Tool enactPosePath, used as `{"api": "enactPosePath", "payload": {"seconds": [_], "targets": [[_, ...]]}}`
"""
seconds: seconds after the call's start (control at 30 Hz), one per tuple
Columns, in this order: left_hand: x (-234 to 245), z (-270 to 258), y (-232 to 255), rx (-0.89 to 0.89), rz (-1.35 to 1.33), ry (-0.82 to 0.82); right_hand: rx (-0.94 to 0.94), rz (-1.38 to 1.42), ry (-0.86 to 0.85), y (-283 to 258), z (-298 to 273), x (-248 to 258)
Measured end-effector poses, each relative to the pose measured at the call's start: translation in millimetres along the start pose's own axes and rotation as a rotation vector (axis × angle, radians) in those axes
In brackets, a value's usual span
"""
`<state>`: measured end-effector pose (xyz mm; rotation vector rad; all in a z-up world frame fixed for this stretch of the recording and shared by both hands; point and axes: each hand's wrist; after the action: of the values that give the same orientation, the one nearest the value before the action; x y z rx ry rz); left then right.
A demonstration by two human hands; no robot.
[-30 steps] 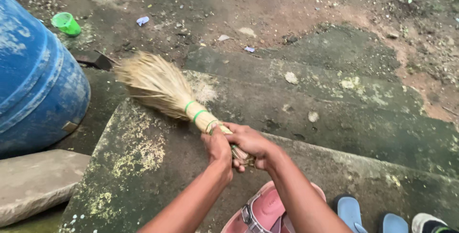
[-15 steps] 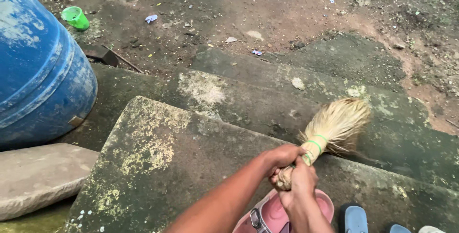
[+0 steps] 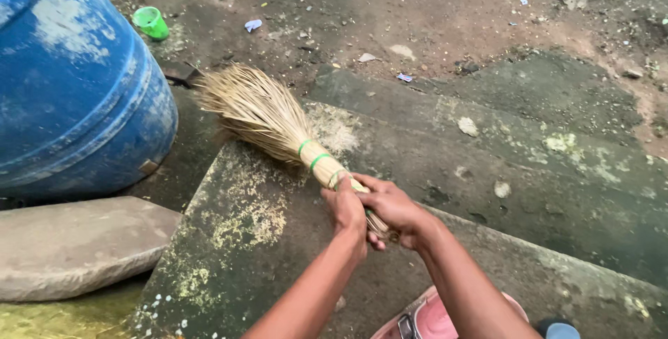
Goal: The person sweeps dirt and debris off of concrete steps and the surrounding ground using a handheld broom.
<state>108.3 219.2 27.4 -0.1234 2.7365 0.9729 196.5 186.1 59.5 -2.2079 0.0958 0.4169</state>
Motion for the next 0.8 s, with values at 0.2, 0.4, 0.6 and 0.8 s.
{"api": "enactPosePath", "payload": {"seconds": [0.2,0.4,0.6,0.8], "targets": [[-20.2,46.3,-120.5,-0.037,0.274,-0.075,0.004,0.207,0.291,75.5,-48.6,20.9],[-82.4,48.6,-184.2,0.013,0.804,-0.839,0.223,0.63,0.723,140.0,-98.8,40.1],[-82.2,8.0,-166.4,0.133,0.597,-0.65,0.125,0.581,0.701,122.3,-117.3,29.2],[-11.8,-26.3,-121.7,-0.208,-0.006,-0.122,-0.016,0.087,0.174,64.5,-101.8,-4.6]]}}
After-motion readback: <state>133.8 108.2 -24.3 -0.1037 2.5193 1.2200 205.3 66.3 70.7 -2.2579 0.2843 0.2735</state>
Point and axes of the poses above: each hand's wrist, its own z-axis towards the middle knuckle, its own x-axis out of the back of the hand, y = z × x, and after that the axes turned 11 degrees about -y, right-handed
